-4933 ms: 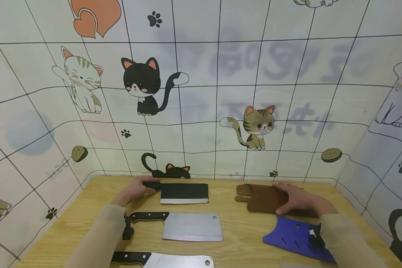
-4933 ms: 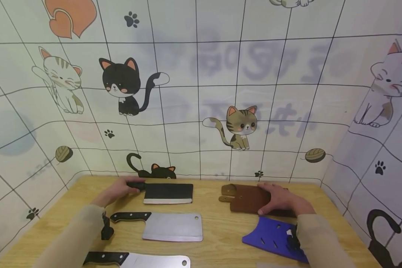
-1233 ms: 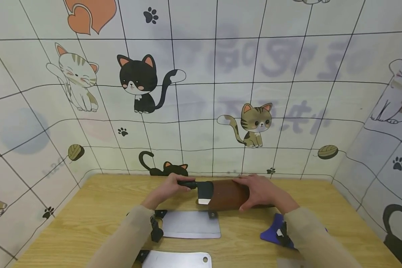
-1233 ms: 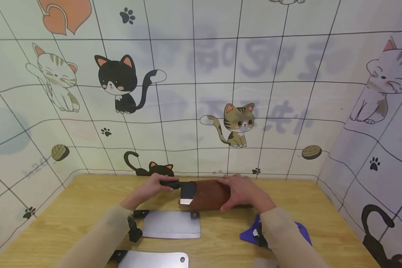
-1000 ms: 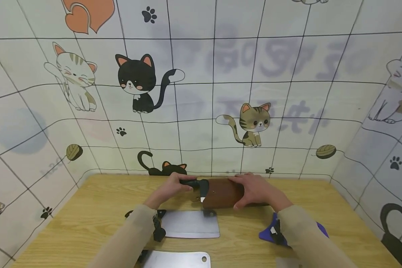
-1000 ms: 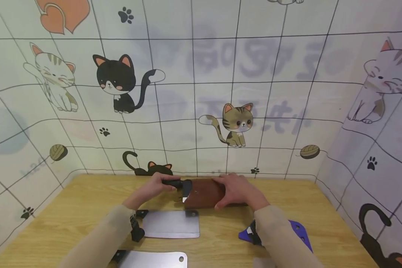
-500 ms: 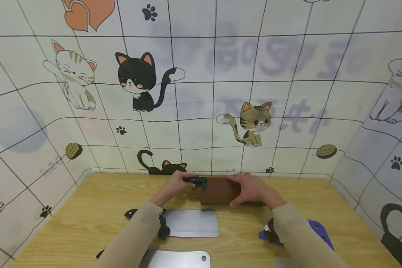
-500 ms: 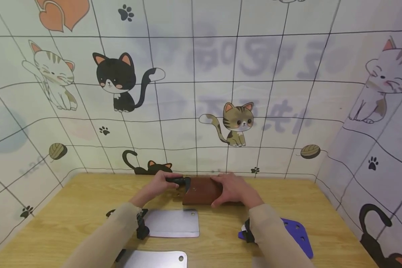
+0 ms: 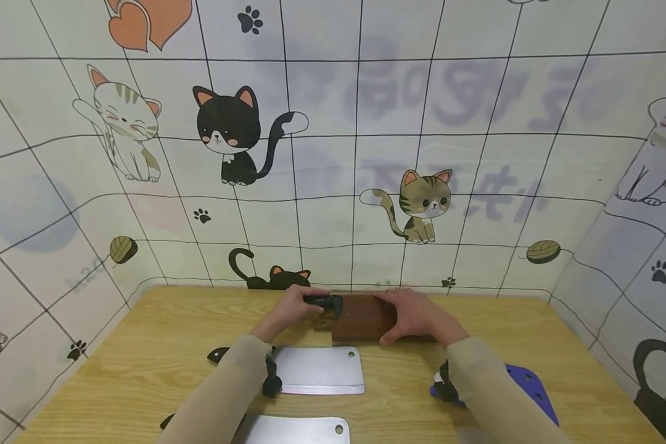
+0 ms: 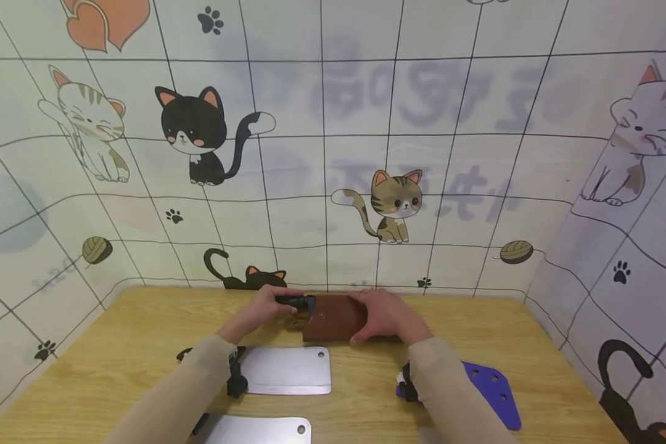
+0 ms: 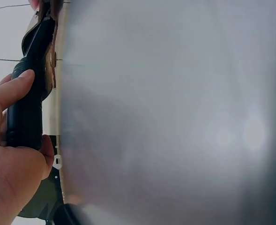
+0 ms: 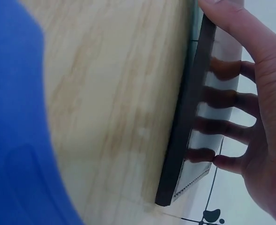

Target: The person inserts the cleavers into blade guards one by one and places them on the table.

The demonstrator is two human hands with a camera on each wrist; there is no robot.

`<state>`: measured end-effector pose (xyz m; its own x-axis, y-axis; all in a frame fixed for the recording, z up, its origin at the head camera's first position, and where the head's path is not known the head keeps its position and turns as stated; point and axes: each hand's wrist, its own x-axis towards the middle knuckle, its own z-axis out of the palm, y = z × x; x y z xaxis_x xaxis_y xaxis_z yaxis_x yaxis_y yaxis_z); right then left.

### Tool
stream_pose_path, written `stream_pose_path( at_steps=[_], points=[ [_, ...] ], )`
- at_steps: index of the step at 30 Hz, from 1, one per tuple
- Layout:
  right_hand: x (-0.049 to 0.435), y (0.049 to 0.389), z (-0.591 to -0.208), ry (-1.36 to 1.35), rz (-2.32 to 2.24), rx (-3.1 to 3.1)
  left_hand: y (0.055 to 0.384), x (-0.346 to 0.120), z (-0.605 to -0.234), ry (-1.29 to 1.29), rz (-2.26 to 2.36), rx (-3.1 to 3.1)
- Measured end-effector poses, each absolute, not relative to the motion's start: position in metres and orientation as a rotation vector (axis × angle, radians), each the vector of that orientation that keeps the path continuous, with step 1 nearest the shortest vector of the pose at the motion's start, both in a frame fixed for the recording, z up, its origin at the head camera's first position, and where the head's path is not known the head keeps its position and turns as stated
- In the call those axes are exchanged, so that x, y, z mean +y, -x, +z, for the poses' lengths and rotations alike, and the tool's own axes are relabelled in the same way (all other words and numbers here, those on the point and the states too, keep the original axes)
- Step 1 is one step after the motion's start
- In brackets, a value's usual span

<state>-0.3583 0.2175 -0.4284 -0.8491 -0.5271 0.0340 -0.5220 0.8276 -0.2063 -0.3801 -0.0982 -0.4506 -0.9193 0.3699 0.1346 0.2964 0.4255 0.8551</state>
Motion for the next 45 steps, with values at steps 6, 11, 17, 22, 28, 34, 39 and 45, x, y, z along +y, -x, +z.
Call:
stream_pose_path(
  at_steps=[6,11,17,22,28,34,39,45],
  points=[
    [0.219,0.357,-0.434,0.839,-0.361,2.949,0.381,-0.097,-0.455,-0.625,1.483,2.593],
    [0.218,0.358,-0.434,0.825,-0.395,2.915,0.382,-0.098,-0.455,-0.632,1.459,2.614],
    [0.215,0.357,-0.431,0.818,-0.452,2.879,0.383,-0.1,-0.452,-0.597,1.439,2.64],
    [0.221,0.355,-0.43,0.865,-0.483,2.855,0.376,-0.112,-0.446,-0.545,1.422,2.682],
    [0.253,0.34,-0.424,0.858,-0.627,2.835,0.365,-0.16,-0.441,-0.623,1.388,2.689],
    [0.288,0.313,-0.411,0.926,-0.697,2.788,0.345,-0.211,-0.435,-0.636,1.374,2.617],
    [0.308,0.291,-0.404,0.884,-0.686,2.802,0.327,-0.24,-0.43,-0.68,1.434,2.577],
    [0.325,0.27,-0.406,0.891,-0.649,2.788,0.308,-0.262,-0.428,-0.707,1.418,2.605]
  ],
)
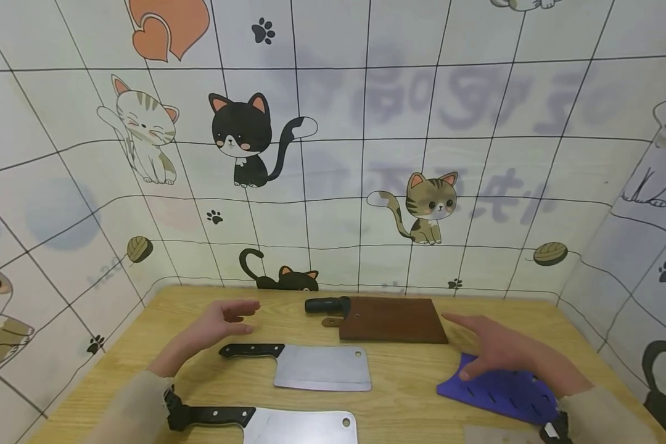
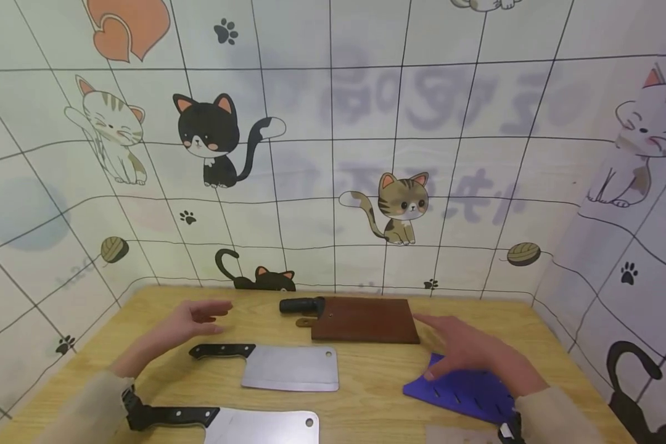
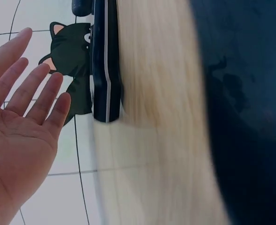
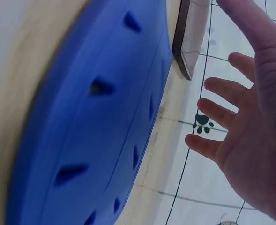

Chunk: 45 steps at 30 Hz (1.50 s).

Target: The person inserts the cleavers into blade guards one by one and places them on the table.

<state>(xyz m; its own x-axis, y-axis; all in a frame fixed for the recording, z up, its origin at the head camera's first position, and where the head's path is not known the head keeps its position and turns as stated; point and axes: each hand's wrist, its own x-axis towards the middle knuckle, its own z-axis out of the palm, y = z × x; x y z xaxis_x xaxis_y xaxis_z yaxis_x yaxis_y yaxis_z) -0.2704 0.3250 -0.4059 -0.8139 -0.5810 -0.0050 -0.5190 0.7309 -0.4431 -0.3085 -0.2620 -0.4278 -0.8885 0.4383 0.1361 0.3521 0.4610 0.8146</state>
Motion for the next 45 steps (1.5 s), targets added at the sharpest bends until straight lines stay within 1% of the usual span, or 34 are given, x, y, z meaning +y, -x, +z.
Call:
stream_pose_path(
  at_steps=[6,13,18,22,30,35,39,42,45],
  points=[
    [0.346,0.255,-0.413,0.939,-0.641,2.792,0.298,-0.274,-0.429,-0.757,1.349,2.649],
    [0.369,0.243,-0.428,0.933,-0.532,2.849,0.29,-0.283,-0.436,-0.684,1.341,2.639],
    [0.382,0.238,-0.436,0.943,-0.526,2.842,0.29,-0.286,-0.445,-0.711,1.323,2.619],
    [0.385,0.235,-0.44,0.938,-0.538,2.846,0.289,-0.285,-0.445,-0.723,1.275,2.615],
    [0.387,0.232,-0.441,0.803,-0.513,2.833,0.291,-0.281,-0.448,-0.742,1.201,2.628],
    [0.39,0.23,-0.444,0.827,-0.491,2.853,0.291,-0.28,-0.449,-0.756,1.175,2.629],
    [0.394,0.229,-0.444,0.779,-0.549,2.819,0.29,-0.279,-0.45,-0.77,1.151,2.649],
    [0.395,0.23,-0.443,0.756,-0.573,2.798,0.289,-0.278,-0.449,-0.753,1.143,2.659],
    [0.393,0.232,-0.443,0.797,-0.55,2.812,0.288,-0.276,-0.448,-0.715,1.133,2.673]
  ],
)
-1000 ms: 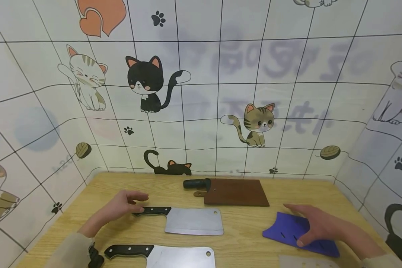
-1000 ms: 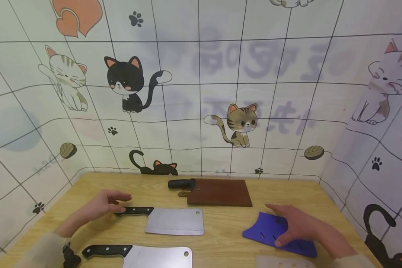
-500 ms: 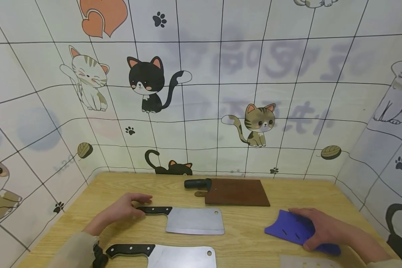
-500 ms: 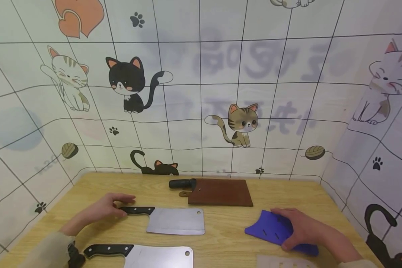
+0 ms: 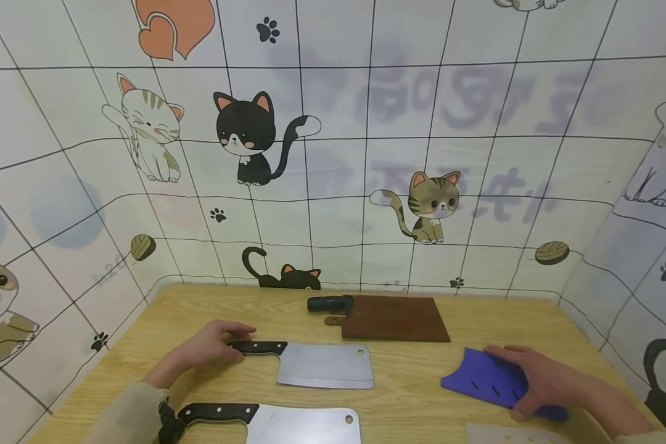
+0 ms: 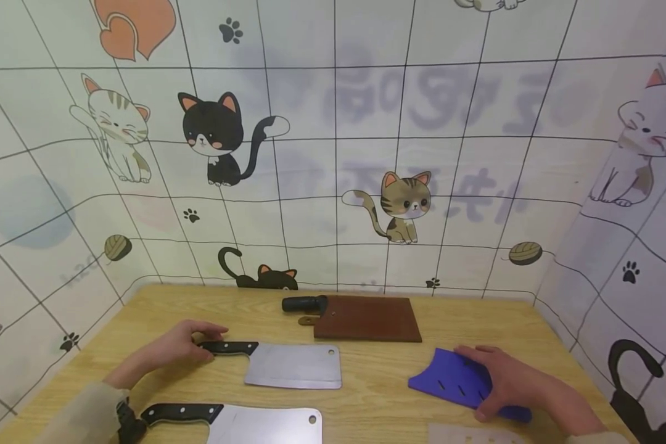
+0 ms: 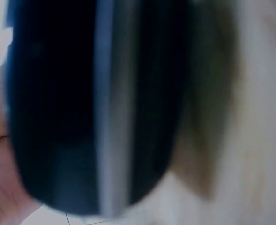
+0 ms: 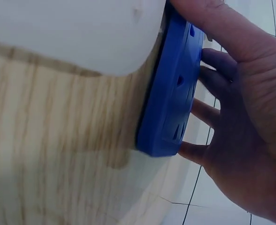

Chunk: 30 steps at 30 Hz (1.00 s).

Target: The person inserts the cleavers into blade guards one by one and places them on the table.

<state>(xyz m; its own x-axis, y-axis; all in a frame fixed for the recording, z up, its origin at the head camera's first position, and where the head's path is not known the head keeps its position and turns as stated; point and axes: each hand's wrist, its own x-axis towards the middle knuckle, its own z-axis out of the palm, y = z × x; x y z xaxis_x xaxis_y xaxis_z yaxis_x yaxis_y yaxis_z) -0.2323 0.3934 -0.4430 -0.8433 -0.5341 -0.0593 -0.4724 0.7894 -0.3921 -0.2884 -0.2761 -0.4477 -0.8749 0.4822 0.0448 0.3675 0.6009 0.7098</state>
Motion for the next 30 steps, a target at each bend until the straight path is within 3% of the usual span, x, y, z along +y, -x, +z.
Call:
stream_pose_path(
  at_steps=[20,30],
  points=[
    [0.387,0.232,-0.457,0.82,-0.607,2.869,0.288,-0.284,-0.449,-0.661,1.119,2.724],
    [0.388,0.236,-0.452,0.853,-0.58,2.951,0.291,-0.28,-0.444,-0.766,1.161,2.625]
  ],
)
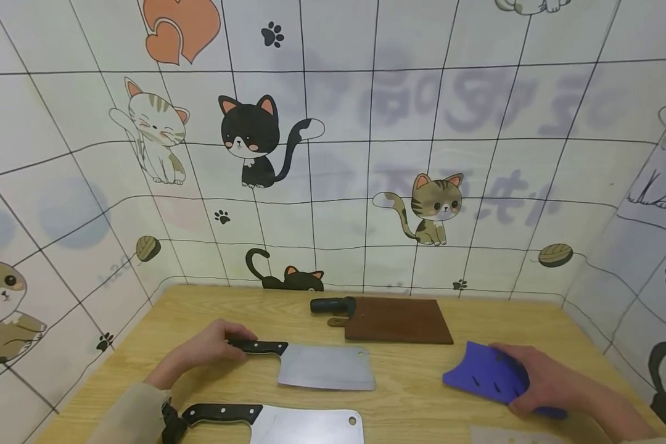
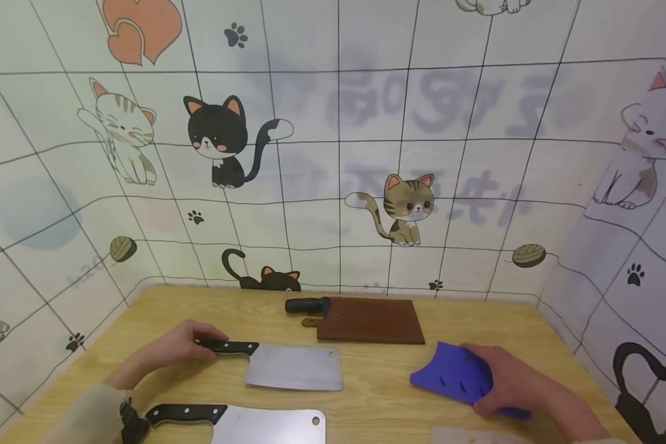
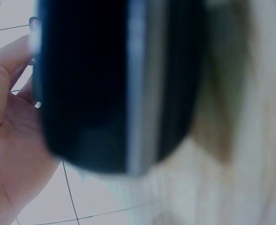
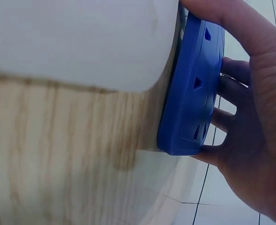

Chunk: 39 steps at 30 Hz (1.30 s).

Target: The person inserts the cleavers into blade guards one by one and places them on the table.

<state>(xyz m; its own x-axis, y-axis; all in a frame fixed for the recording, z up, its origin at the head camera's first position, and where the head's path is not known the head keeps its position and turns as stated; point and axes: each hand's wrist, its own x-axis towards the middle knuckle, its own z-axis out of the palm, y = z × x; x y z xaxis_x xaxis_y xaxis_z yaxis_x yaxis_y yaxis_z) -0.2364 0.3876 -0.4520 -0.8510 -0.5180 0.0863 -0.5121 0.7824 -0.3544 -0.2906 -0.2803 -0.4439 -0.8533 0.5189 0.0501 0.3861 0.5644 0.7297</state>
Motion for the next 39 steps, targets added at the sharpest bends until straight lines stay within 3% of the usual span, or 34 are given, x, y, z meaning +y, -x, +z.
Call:
stream_pose_path(
  at_steps=[24,39],
  points=[
    [0.377,0.232,-0.439,0.715,-0.491,2.992,0.284,-0.269,-0.436,-0.688,1.389,2.359],
    [0.341,0.231,-0.421,0.862,-0.589,3.024,0.287,-0.244,-0.434,-0.631,1.502,2.43]
  ],
)
